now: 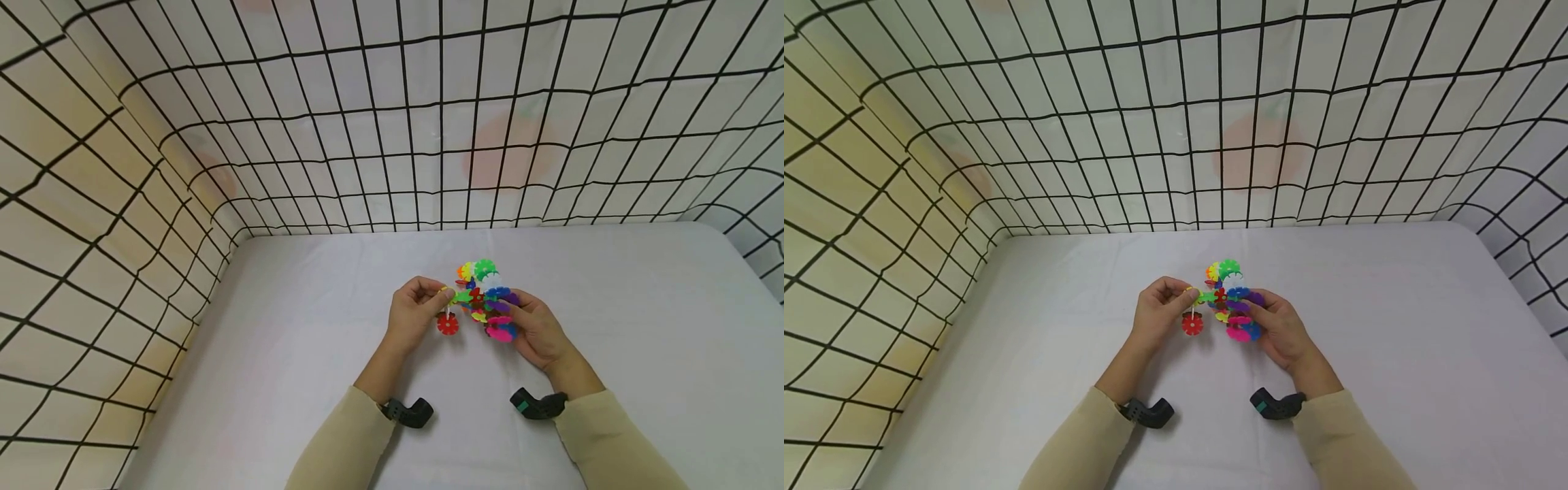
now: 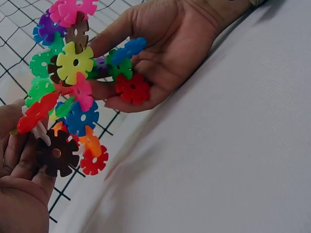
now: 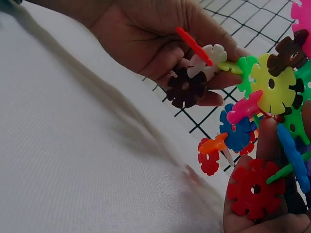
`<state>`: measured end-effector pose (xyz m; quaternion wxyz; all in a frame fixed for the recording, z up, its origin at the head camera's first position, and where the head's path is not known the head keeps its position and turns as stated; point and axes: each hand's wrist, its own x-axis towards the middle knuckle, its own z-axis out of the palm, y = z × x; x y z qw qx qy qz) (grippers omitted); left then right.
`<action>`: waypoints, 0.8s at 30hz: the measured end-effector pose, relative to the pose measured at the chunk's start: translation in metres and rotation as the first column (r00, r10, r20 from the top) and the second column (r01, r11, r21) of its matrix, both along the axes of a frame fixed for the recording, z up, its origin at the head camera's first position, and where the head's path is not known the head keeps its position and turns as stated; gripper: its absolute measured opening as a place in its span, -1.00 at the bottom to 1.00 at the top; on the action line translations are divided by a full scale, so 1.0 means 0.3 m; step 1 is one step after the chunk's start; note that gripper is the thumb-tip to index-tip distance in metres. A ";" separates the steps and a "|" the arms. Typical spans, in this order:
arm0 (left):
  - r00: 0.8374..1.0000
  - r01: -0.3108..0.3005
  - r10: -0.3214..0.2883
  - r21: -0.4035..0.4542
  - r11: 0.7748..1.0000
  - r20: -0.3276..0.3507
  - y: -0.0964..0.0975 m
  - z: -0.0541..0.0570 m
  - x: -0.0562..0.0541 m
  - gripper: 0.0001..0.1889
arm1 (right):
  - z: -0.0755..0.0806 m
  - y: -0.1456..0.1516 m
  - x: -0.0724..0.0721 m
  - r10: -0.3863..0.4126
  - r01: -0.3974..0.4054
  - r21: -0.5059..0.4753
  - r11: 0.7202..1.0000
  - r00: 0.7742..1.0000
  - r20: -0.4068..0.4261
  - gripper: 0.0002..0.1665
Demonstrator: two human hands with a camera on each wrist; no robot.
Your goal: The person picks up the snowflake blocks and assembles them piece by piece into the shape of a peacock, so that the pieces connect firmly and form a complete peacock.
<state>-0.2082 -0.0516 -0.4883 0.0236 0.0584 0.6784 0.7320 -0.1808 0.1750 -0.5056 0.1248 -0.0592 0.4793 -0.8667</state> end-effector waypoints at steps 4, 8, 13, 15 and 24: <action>1.000 0.002 -0.002 -0.001 1.000 -0.011 0.001 -0.003 0.002 -0.78 | -0.005 0.002 0.000 -0.004 0.004 0.014 1.000 1.000 -0.008 -0.74; 0.999 0.013 -0.013 -0.012 1.000 -0.040 -0.004 -0.002 0.004 -0.80 | -0.008 -0.001 0.000 -0.020 0.021 0.045 0.999 0.999 -0.031 -0.73; 0.998 0.032 -0.034 -0.051 0.998 -0.051 -0.012 0.003 0.005 -0.80 | -0.006 -0.002 0.004 -0.020 0.024 0.071 0.997 0.998 -0.052 -0.72; 0.998 0.041 -0.045 -0.073 0.996 -0.052 -0.017 0.006 0.005 -0.80 | -0.004 -0.003 0.006 -0.016 0.021 0.091 0.996 0.998 -0.054 -0.72; 0.997 0.041 -0.051 -0.156 0.987 -0.065 -0.030 0.008 0.000 -0.79 | 0.002 -0.014 0.013 -0.030 0.039 0.168 0.985 0.998 -0.054 -0.66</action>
